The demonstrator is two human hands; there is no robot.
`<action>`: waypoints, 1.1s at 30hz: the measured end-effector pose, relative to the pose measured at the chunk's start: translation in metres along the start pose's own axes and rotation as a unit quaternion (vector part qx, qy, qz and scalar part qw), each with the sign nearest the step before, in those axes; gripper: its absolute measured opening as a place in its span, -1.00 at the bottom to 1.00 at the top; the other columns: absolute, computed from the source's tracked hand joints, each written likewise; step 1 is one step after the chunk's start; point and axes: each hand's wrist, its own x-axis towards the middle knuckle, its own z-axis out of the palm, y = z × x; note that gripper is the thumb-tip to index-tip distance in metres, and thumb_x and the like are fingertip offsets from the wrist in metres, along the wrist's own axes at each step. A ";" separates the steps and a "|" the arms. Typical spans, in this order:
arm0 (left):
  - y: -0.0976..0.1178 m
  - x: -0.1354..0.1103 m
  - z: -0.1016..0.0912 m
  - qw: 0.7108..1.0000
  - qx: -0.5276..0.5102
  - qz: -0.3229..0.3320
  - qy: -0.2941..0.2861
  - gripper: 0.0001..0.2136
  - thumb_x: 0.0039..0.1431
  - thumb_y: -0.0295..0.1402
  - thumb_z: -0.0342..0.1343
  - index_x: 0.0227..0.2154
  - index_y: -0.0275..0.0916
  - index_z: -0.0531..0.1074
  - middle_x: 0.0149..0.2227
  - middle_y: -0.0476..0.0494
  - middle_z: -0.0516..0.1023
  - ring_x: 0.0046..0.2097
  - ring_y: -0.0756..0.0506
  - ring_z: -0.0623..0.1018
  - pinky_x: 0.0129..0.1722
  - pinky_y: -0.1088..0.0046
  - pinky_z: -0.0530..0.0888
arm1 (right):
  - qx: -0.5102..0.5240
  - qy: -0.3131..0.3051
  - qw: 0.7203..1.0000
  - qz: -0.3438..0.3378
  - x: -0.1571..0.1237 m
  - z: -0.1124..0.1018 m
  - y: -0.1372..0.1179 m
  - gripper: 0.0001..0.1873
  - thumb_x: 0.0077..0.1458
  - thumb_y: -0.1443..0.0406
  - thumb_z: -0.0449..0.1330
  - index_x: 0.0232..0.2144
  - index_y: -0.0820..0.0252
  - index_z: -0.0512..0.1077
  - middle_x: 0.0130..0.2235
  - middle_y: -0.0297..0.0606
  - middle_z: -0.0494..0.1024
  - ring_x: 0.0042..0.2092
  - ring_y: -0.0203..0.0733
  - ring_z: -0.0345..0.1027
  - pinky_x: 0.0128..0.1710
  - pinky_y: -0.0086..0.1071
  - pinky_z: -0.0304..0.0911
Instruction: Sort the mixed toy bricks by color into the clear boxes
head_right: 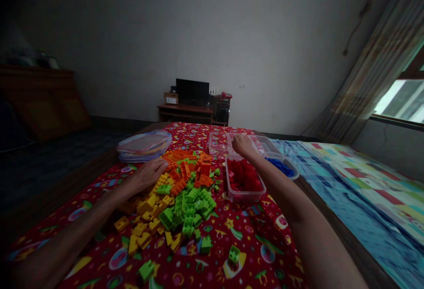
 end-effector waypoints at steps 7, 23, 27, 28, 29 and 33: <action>-0.004 0.005 -0.008 1.000 0.005 -0.002 0.024 -0.66 0.18 -0.14 -0.26 -0.51 -0.17 0.31 -0.37 -0.21 0.52 -0.26 -0.18 0.49 -0.12 0.23 0.43 | -0.087 0.009 0.996 -0.011 -0.085 -0.005 0.040 -0.60 0.21 0.31 -0.11 -0.29 0.34 0.52 -0.28 0.07 0.56 -0.28 -0.07 0.45 -0.43 -0.37 0.12; -0.035 -0.061 -0.004 0.996 0.018 -0.082 0.016 -0.35 0.23 0.02 -0.42 0.11 -0.32 0.27 0.17 -0.31 0.34 0.22 -0.23 0.28 0.23 0.09 0.19 | 0.166 -0.028 0.985 0.038 -0.136 0.046 0.072 -0.74 0.15 0.34 -0.05 -0.42 0.26 0.41 -0.39 -0.19 0.50 -0.35 -0.22 0.35 -0.42 -0.45 0.07; -0.023 -0.074 -0.001 0.997 -0.002 -0.078 0.006 -0.39 0.27 -0.03 -0.40 0.21 -0.31 0.15 0.25 -0.27 0.22 0.29 -0.19 0.17 0.26 0.11 0.12 | 0.150 0.038 0.988 0.026 -0.144 0.027 0.067 -0.74 0.15 0.28 -0.07 -0.41 0.22 0.39 -0.38 -0.18 0.49 -0.36 -0.22 0.29 -0.42 -0.43 0.02; -0.018 -0.071 -0.003 0.997 -0.008 -0.074 0.017 -0.41 0.28 -0.05 -0.41 0.22 -0.29 0.13 0.26 -0.26 0.20 0.29 -0.17 0.15 0.27 0.11 0.10 | 0.140 0.048 0.989 0.018 -0.146 0.020 0.065 -0.74 0.15 0.27 -0.07 -0.40 0.21 0.39 -0.38 -0.18 0.48 -0.37 -0.23 0.28 -0.42 -0.43 0.02; -0.011 -0.067 -0.005 0.997 -0.014 -0.068 0.027 -0.42 0.29 -0.06 -0.41 0.23 -0.28 0.12 0.27 -0.24 0.19 0.30 -0.16 0.13 0.28 0.12 0.07 | 0.129 0.058 0.990 0.006 -0.147 0.012 0.062 -0.75 0.15 0.27 -0.07 -0.39 0.21 0.39 -0.38 -0.19 0.48 -0.37 -0.23 0.27 -0.42 -0.43 0.01; 0.013 -0.041 -0.013 0.997 -0.043 -0.029 0.051 -0.44 0.32 -0.11 -0.45 0.25 -0.27 0.05 0.31 -0.23 0.10 0.33 -0.13 0.05 0.30 0.14 0.00 | 0.066 0.085 0.992 -0.059 -0.138 -0.029 0.035 -0.79 0.06 0.29 0.01 -0.30 0.19 0.41 -0.34 -0.18 0.49 -0.36 -0.22 0.25 -0.43 -0.42 -0.04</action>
